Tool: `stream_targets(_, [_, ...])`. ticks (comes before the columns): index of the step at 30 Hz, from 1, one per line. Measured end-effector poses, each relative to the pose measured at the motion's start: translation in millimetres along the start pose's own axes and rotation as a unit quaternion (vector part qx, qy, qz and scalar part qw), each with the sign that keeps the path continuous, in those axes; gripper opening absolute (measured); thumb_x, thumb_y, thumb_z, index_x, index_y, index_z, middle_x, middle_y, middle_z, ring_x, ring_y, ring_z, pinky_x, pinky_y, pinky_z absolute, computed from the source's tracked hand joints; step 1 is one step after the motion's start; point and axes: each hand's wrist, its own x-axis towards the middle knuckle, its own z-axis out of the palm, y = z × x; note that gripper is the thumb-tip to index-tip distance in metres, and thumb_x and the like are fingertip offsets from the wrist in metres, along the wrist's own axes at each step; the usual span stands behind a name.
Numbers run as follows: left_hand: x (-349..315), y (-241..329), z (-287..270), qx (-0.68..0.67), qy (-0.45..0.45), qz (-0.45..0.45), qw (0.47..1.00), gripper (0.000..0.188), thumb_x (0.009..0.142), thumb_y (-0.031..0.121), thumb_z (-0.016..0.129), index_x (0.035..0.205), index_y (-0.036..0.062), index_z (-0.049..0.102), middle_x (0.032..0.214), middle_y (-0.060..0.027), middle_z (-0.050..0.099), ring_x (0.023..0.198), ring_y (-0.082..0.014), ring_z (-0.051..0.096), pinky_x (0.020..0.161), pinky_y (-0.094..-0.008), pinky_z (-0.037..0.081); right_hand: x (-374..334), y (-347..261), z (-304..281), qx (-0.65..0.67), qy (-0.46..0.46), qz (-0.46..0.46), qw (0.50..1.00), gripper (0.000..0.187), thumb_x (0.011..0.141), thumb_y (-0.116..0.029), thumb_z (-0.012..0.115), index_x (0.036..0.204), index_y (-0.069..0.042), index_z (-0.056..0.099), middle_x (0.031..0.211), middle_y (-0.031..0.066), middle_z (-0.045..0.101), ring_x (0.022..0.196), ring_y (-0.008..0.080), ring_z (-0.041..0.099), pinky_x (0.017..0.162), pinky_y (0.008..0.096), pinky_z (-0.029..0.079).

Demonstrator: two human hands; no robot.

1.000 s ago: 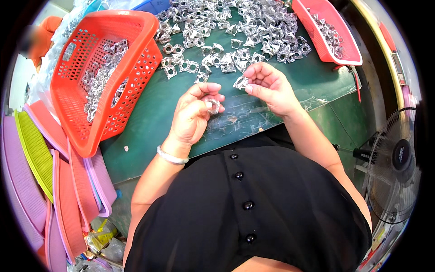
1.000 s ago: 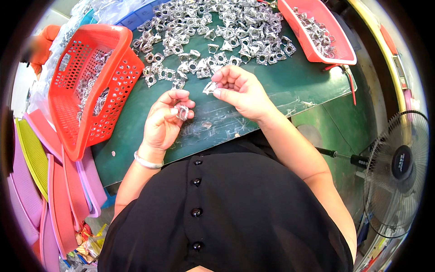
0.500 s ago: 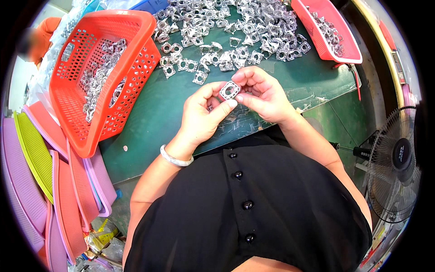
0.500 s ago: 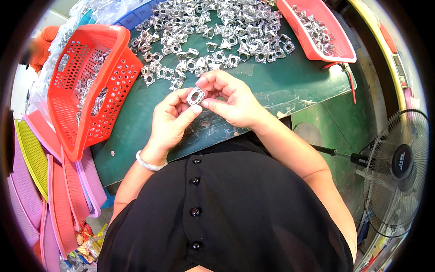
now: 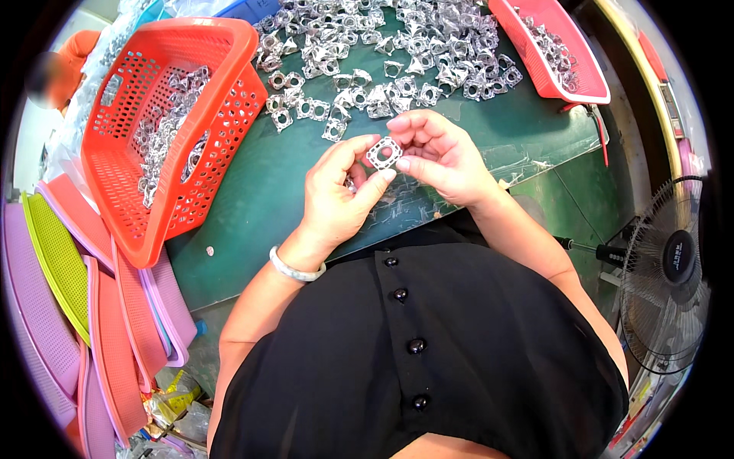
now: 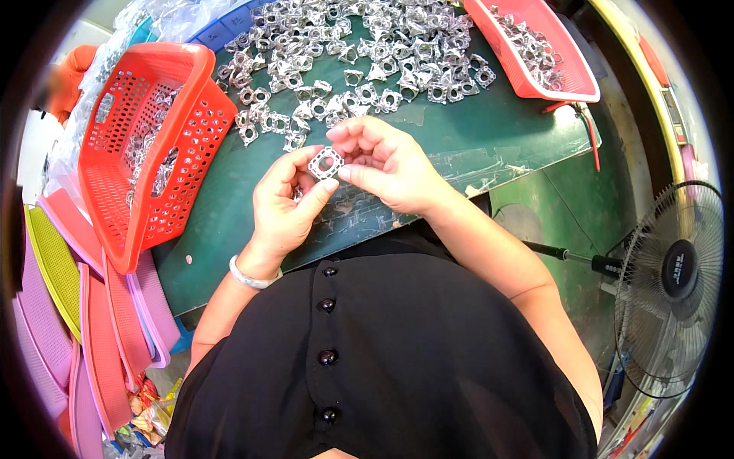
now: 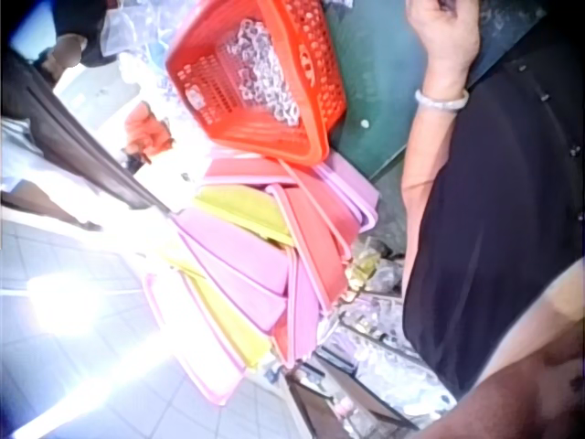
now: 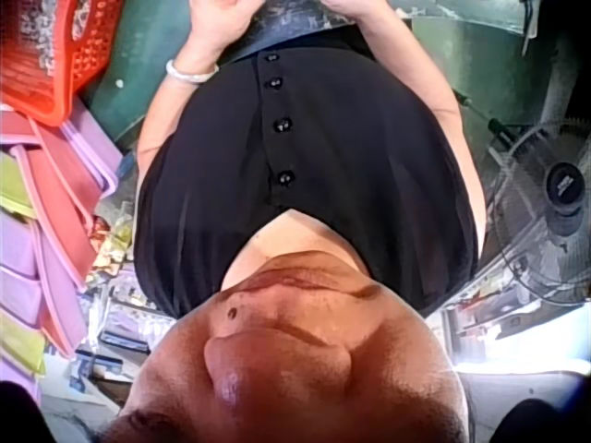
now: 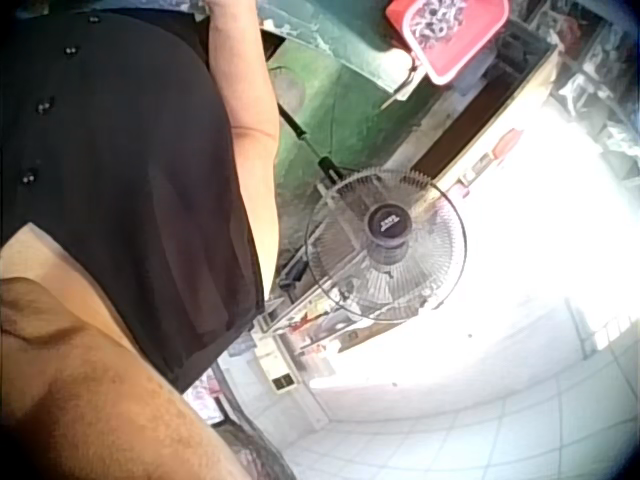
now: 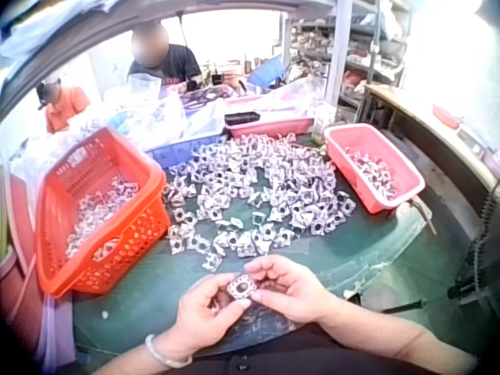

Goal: The person repeatedly picks up small silver metal parts from a green table, manipulates them with both hands, and places them into a red basket. The task involves handling individual components one at a time.

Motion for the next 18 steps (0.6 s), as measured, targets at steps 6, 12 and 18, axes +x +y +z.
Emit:
stream_targets(6, [0.8, 0.5, -0.4, -0.001, -0.003, 0.003, 1.000, 0.039, 0.072, 0.002, 0.071, 0.108, -0.0011, 0.056, 0.083, 0.0002, 0.056, 0.055, -0.0020, 0.041, 0.050, -0.0168, 0.036, 1.1, -1.7, -1.2, 0.018, 0.015, 0.017, 1.000, 0.035, 0.082, 0.005, 0.056, 0.116, 0.000, 0.048, 0.100, 0.0084, 0.060, 0.093, 0.0133, 0.058, 0.084, 0.0270, 0.046])
stream_targets(12, [0.0, 0.2, -2.4, -0.051, -0.033, -0.036, 0.998, 0.038, 0.075, 0.000, 0.069, 0.110, -0.0015, 0.054, 0.087, 0.0002, 0.056, 0.061, -0.0012, 0.042, 0.055, -0.0149, 0.036, 3.8, -2.1, -2.0, 0.060, 0.030, 0.034, 0.997, 0.027, 0.083, 0.001, 0.058, 0.109, 0.000, 0.054, 0.097, 0.0054, 0.059, 0.090, 0.0112, 0.058, 0.081, 0.0261, 0.047])
stream_targets(18, [0.4, 0.9, -4.2, -0.081, -0.054, -0.068, 0.993, 0.034, 0.078, -0.003, 0.065, 0.109, -0.0018, 0.052, 0.092, -0.0006, 0.057, 0.072, -0.0027, 0.047, 0.065, -0.0156, 0.040, 4.2, -2.1, -1.5, 0.053, 0.027, 0.049, 0.997, 0.022, 0.083, 0.001, 0.057, 0.105, 0.001, 0.055, 0.096, 0.0066, 0.061, 0.088, 0.0116, 0.059, 0.080, 0.0262, 0.049])
